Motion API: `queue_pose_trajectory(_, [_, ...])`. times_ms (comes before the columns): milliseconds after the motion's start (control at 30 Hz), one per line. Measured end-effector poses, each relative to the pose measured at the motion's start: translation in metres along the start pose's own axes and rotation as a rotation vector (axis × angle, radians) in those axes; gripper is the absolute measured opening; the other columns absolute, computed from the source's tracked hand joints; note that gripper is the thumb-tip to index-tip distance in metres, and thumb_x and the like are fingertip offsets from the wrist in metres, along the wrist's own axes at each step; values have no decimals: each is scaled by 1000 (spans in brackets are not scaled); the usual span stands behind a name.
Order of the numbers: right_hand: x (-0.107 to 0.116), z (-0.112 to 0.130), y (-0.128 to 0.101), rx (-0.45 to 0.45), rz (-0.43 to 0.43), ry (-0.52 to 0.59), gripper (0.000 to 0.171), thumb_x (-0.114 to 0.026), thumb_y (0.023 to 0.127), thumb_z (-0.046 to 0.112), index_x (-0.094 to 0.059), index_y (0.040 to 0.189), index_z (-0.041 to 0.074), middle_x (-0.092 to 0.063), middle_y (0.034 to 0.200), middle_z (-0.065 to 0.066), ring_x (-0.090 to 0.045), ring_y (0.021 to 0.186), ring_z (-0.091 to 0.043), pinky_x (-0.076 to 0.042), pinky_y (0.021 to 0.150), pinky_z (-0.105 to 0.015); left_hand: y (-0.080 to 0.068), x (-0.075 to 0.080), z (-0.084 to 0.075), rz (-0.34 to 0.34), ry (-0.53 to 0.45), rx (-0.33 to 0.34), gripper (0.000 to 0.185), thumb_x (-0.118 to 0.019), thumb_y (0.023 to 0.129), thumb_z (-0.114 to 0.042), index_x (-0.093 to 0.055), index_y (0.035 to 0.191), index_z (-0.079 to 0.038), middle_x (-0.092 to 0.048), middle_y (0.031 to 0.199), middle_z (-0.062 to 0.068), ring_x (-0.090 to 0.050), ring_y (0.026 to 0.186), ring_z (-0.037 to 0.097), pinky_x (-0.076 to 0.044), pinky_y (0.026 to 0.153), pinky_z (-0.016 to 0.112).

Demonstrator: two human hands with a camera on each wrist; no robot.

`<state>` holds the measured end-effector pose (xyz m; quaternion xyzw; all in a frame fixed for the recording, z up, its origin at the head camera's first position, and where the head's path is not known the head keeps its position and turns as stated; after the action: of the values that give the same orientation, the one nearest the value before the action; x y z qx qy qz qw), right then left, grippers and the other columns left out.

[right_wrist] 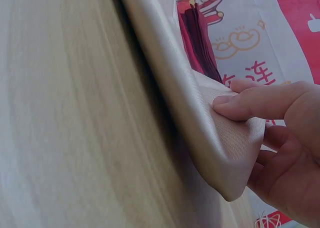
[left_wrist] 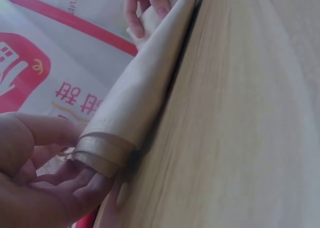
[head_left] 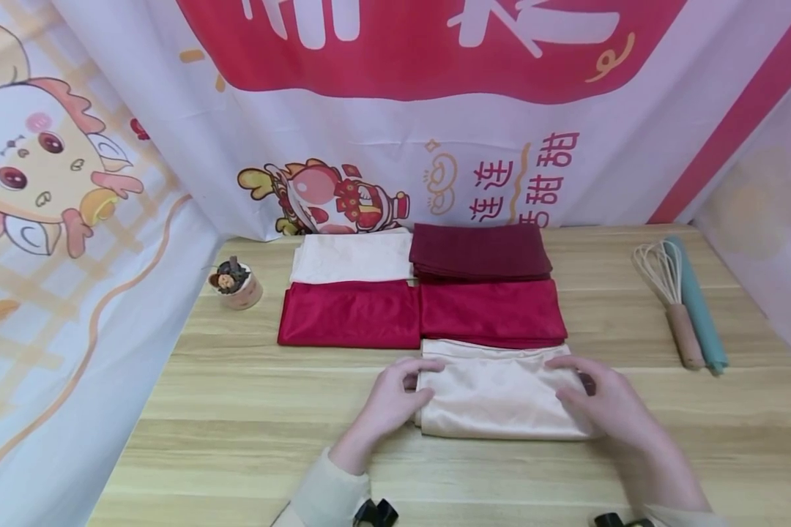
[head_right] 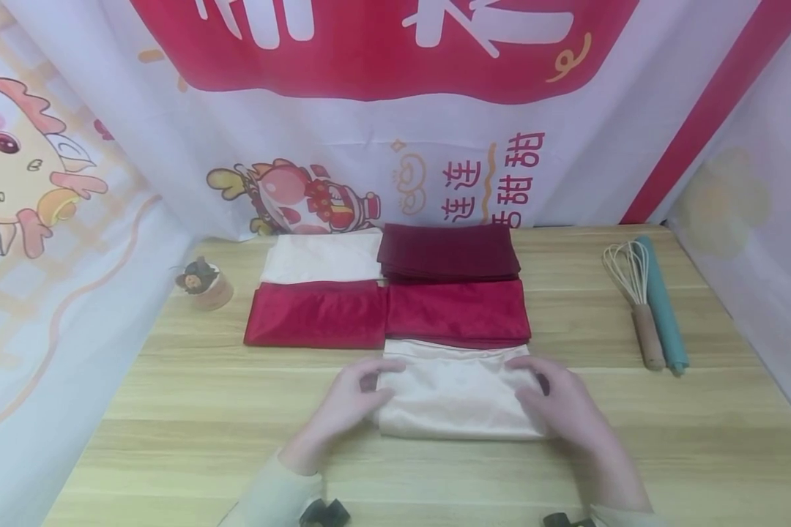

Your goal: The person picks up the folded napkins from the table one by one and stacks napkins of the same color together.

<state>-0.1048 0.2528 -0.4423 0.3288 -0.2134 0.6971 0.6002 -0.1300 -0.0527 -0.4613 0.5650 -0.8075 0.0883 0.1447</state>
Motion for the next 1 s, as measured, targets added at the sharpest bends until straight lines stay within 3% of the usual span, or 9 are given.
queue_pose_trajectory(133, [-1,9,2,31,7,35,39,-75,82,13,-64,119,21,-63,121,-4,-55,107,-12,-40,85,-15,-1,7,2,-23,-22,12,38,-64,81,7,-69,114,-10,-59,114,7,-61,85,16,-51,72,25])
queue_pose_trajectory(367, [-6,26,12,66,22,79,39,-74,83,11,-64,120,19,-63,122,-3,-54,113,-19,-37,92,-16,-4,30,0,-78,-56,22,40,-65,81,7,-70,115,-14,-58,105,5,-52,78,16,-47,68,23])
queue_pose_trajectory(567, [-11,38,23,49,18,154,37,-73,84,9,-64,118,18,-62,121,-3,-55,104,-13,-46,80,-20,-9,52,-9,-144,-179,52,39,-64,80,13,-69,114,-5,-56,105,11,-50,79,17,-44,64,20])
queue_pose_trajectory(667, [-15,45,33,31,30,185,37,-72,84,9,-63,119,18,-60,121,-2,-55,103,-15,-47,80,-25,-9,64,-12,-188,-199,45,40,-63,79,15,-68,114,-2,-55,106,14,-52,86,20,-47,70,20])
queue_pose_trajectory(867, [-24,67,63,89,35,167,39,-73,83,7,-63,119,17,-60,120,-3,-51,116,-21,-38,98,-44,-2,99,-11,-256,-188,-12,41,-61,78,18,-67,114,1,-56,111,16,-57,100,22,-50,80,23])
queue_pose_trajectory(1000, [-27,92,86,165,22,143,39,-74,82,5,-63,118,14,-62,119,-3,-52,116,-21,-39,98,-44,0,126,-19,-307,-167,-31,40,-61,78,18,-65,115,4,-59,118,16,-56,105,19,-50,83,21])
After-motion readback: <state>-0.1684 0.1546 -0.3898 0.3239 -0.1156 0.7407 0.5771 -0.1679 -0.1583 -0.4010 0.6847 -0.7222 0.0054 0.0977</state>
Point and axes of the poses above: each hand's wrist, its own y-axis towards the middle knuckle, its own x-axis out of the back of the hand, z = x × y, the point moved 5 cm from there along y, towards the middle knuckle
